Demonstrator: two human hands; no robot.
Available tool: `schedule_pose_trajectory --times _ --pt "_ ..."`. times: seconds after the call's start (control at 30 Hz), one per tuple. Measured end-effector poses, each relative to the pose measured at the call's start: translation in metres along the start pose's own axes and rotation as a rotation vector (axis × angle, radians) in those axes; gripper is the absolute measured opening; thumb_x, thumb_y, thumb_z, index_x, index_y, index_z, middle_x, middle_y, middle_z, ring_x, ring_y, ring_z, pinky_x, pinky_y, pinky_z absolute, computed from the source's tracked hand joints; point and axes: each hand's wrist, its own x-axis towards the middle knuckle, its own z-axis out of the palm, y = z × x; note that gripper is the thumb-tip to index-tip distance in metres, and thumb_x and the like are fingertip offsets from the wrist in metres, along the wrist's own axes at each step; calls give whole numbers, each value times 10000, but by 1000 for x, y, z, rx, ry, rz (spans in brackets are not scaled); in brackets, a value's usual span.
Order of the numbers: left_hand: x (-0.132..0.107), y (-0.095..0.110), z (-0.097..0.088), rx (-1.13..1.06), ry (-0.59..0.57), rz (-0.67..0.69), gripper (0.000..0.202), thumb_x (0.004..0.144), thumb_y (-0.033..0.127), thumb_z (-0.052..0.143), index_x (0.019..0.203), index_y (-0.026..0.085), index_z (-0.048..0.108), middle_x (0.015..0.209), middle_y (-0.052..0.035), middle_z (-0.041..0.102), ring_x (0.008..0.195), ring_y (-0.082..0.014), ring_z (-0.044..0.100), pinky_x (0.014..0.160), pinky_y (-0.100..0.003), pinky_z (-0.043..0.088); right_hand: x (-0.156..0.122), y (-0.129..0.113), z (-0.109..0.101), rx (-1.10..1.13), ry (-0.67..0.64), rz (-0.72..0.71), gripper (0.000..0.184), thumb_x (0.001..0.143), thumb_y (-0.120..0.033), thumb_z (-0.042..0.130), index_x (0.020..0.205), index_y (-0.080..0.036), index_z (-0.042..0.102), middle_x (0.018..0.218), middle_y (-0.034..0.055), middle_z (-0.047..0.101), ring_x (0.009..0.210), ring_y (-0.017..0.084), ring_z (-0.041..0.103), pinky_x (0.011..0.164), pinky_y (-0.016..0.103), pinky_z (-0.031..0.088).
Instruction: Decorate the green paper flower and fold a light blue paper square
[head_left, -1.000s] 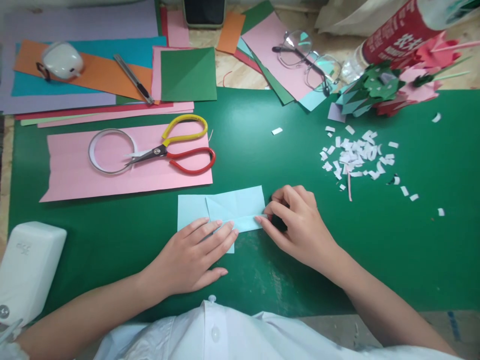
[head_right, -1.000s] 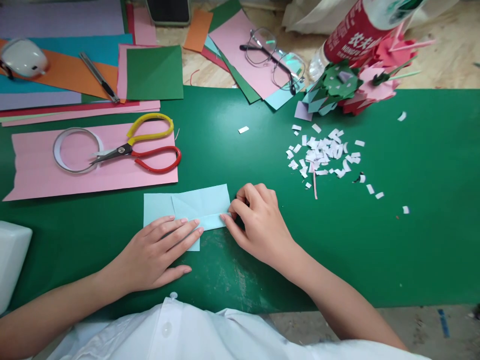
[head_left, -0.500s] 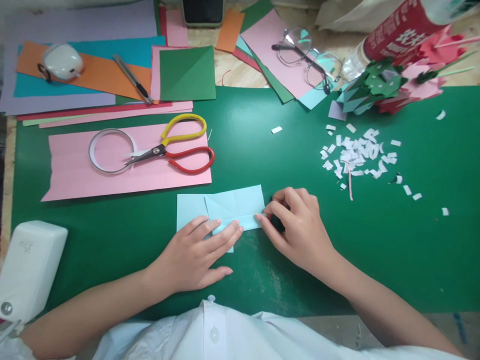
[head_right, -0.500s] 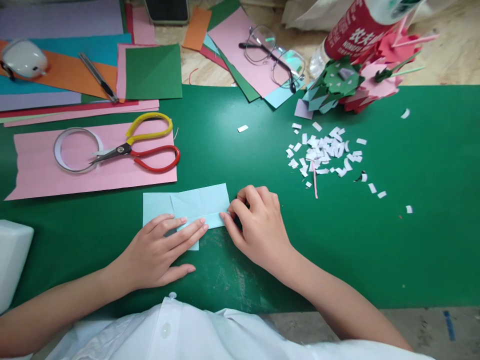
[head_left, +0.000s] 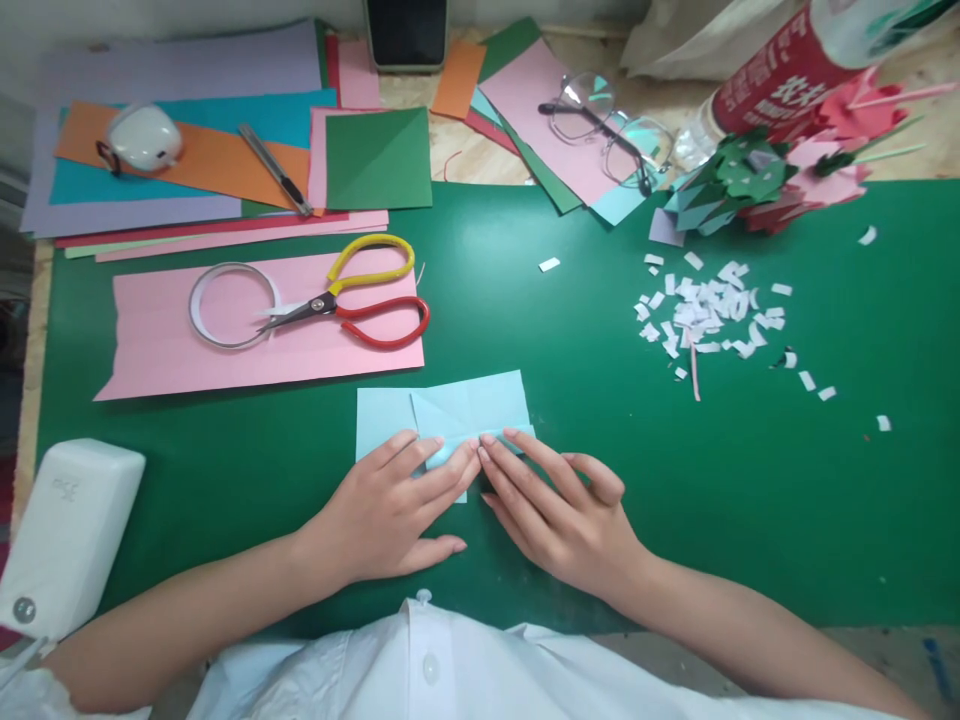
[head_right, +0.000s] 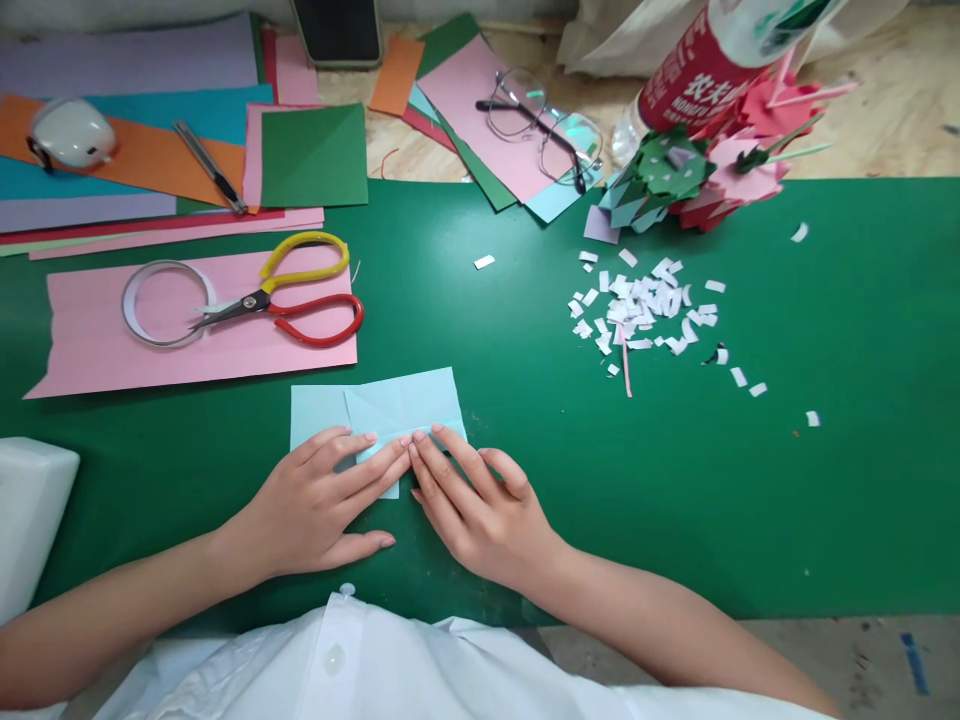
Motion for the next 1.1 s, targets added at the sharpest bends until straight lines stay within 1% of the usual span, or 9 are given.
schedule_pose_trajectory --times 0.07,0.13,0.33,0.47,0.53,0.63,0.8,0.9,1.1 --pt "0 0 0 5 -6 3 618 949 553 456 1410 144 495 1425 -6 566 1180 -244 496 1050 -401 338 -1 -5 -1 4 -55 37 213 910 -225 623 1106 -205 703 1272 21 674 1139 214 654 839 370 383" --pt "0 0 0 5 -17 2 629 949 553 454 1428 146 474 1437 -4 556 1184 -245 495 1051 -401 336 -1 -7 -3 6 -72 66 220 912 -222 618 1115 -197 699 1300 20 650 1159 228 650 854 375 384" --pt "-3 -3 -3 8 -20 13 658 939 572 463 1449 157 448 1461 7 533 1200 -238 493 1070 -408 330 -2 -8 -3 -62 -26 75 208 867 -232 686 1058 -157 724 1271 11 662 1095 240 689 835 363 378" --pt "-3 -5 -4 19 -26 37 629 942 549 470 1444 170 456 1474 13 519 1180 -236 510 1072 -420 339 -8 -11 -1 -213 13 119 193 915 -292 633 1026 -173 736 1242 -12 679 1096 225 691 821 352 379" --pt "-3 -6 -3 14 -17 49 605 938 532 482 1419 165 487 1469 3 524 1172 -241 524 1069 -429 353 -10 -12 0 -293 9 143 199 922 -288 627 1033 -165 737 1231 -7 684 1098 216 691 813 347 382" --pt "-6 -8 -2 -7 35 68 587 919 520 506 1357 132 547 1417 -51 575 1178 -260 550 1052 -443 393 -11 -12 -1 -334 -12 155 189 903 -257 654 1039 -154 736 1232 8 683 1107 202 687 814 336 394" --pt "-11 -21 -1 -30 192 156 487 895 461 543 1160 72 665 1224 -126 692 1159 -307 614 1021 -466 470 -10 -13 -1 -345 -12 171 212 898 -303 667 1020 -147 743 1202 4 700 1095 210 692 812 335 406" --pt "-12 -33 -3 -42 277 219 436 886 448 557 1025 61 701 1100 -135 734 1142 -328 644 1016 -481 502 -9 -13 -2 -354 8 177 209 876 -313 689 998 -153 748 1186 -3 710 1078 218 700 806 331 403" --pt "-12 -45 -7 1 289 278 384 910 449 551 974 103 703 1047 -110 747 1111 -288 680 981 -434 563 -5 -7 -4 -333 46 152 159 816 -304 744 867 -154 731 1086 -2 753 1025 248 718 786 343 406"
